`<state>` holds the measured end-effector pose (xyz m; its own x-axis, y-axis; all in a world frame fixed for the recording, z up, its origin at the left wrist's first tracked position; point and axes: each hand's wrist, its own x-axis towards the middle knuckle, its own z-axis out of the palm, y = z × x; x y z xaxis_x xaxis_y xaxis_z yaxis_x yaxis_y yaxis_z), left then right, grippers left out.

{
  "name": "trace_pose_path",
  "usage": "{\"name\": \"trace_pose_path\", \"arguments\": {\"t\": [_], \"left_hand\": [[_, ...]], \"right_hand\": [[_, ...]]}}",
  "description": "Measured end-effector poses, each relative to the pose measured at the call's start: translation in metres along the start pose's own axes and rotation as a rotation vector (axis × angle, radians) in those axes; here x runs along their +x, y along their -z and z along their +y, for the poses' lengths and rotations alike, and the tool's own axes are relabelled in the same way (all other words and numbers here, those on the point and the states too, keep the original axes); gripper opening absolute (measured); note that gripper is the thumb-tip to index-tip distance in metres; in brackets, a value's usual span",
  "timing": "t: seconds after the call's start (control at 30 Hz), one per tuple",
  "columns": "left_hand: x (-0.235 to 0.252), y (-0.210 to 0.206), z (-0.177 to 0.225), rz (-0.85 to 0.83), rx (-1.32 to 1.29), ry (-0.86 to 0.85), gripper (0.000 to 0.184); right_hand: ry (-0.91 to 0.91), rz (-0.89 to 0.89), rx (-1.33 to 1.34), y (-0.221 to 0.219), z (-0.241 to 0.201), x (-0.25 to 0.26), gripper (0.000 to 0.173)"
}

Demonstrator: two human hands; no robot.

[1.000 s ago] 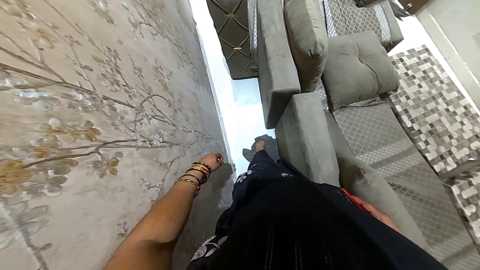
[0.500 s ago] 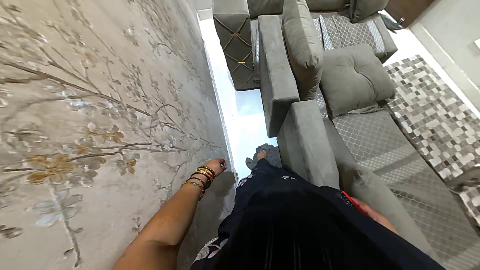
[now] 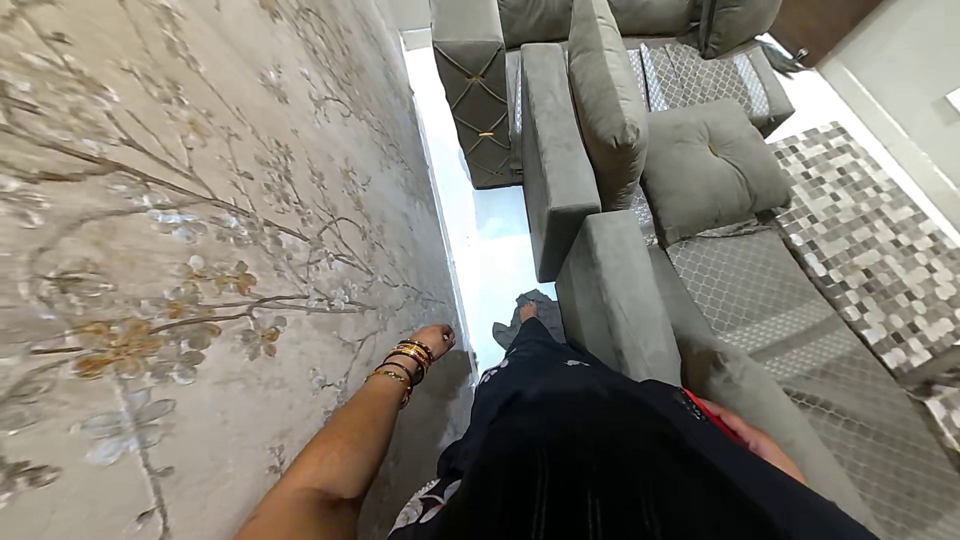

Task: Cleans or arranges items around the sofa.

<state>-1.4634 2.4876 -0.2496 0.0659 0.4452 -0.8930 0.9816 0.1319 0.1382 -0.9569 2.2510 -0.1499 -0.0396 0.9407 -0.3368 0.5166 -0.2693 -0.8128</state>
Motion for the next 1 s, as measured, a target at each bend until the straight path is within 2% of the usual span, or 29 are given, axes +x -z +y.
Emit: {"name": "trace_pose_path", "arguments": {"t": [0.13, 0.2, 0.23, 0.27, 0.3, 0.33, 0.37, 0.43, 0.5, 0.53, 0.67, 0.8, 0.9, 0.93, 0.97, 1.0], "left_hand": [[0.002, 0.006, 0.001, -0.004, 0.007, -0.004, 0.040], [0.001, 0.003, 0.003, -0.006, 0.022, -0.009, 0.040], [0.003, -0.001, 0.002, 0.002, 0.020, -0.020, 0.039], [0.007, -0.005, 0.001, 0.005, 0.009, -0.031, 0.039], [0.010, -0.009, 0.000, 0.006, -0.004, -0.039, 0.039], [0.013, -0.014, -0.002, 0.006, -0.008, -0.049, 0.039], [0.015, -0.018, -0.003, 0.000, -0.007, -0.059, 0.039], [0.016, -0.025, -0.001, -0.025, 0.014, -0.067, 0.040], [0.013, -0.029, 0.004, -0.061, 0.055, -0.065, 0.040], [0.013, -0.030, 0.005, -0.074, 0.069, -0.067, 0.040], [0.019, -0.031, 0.004, -0.087, 0.087, -0.079, 0.039], [-0.001, -0.012, 0.013, -0.042, 0.053, -0.077, 0.038], [-0.010, -0.006, 0.017, -0.011, 0.007, -0.068, 0.038], [-0.011, -0.007, 0.019, -0.006, -0.002, -0.064, 0.038], [-0.012, -0.007, 0.020, -0.007, -0.003, -0.060, 0.038], [-0.012, -0.008, 0.020, -0.010, 0.008, -0.056, 0.038]], "right_hand": [[0.024, 0.032, 0.011, -0.002, 0.018, -0.007, 0.042], [0.034, 0.036, -0.024, -0.007, 0.010, -0.014, 0.041], [-0.039, 0.034, -0.065, -0.009, -0.012, -0.016, 0.039], [-0.246, -0.020, -0.138, -0.006, -0.057, -0.011, 0.035], [-0.591, -0.146, -0.140, 0.001, -0.115, 0.007, 0.034], [-0.400, 0.001, -0.170, -0.010, -0.108, 0.002, 0.029], [-0.338, -0.020, -0.124, -0.009, -0.105, 0.005, 0.027], [-0.205, -0.046, -0.102, -0.012, -0.069, 0.013, 0.029], [-0.002, -0.031, -0.167, -0.017, -0.025, 0.019, 0.036], [0.040, -0.038, -0.183, -0.018, -0.021, 0.023, 0.038], [0.011, -0.055, -0.156, -0.017, -0.029, 0.022, 0.041], [-0.028, -0.023, -0.092, -0.024, -0.023, 0.005, 0.042], [-0.211, 0.004, 0.033, -0.029, -0.064, -0.001, 0.035], [-0.170, -0.009, 0.052, -0.029, -0.061, -0.002, 0.033], [0.040, 0.017, 0.048, -0.032, -0.043, -0.004, 0.031], [0.432, 0.170, 0.020, -0.046, -0.007, 0.003, 0.029]]}}
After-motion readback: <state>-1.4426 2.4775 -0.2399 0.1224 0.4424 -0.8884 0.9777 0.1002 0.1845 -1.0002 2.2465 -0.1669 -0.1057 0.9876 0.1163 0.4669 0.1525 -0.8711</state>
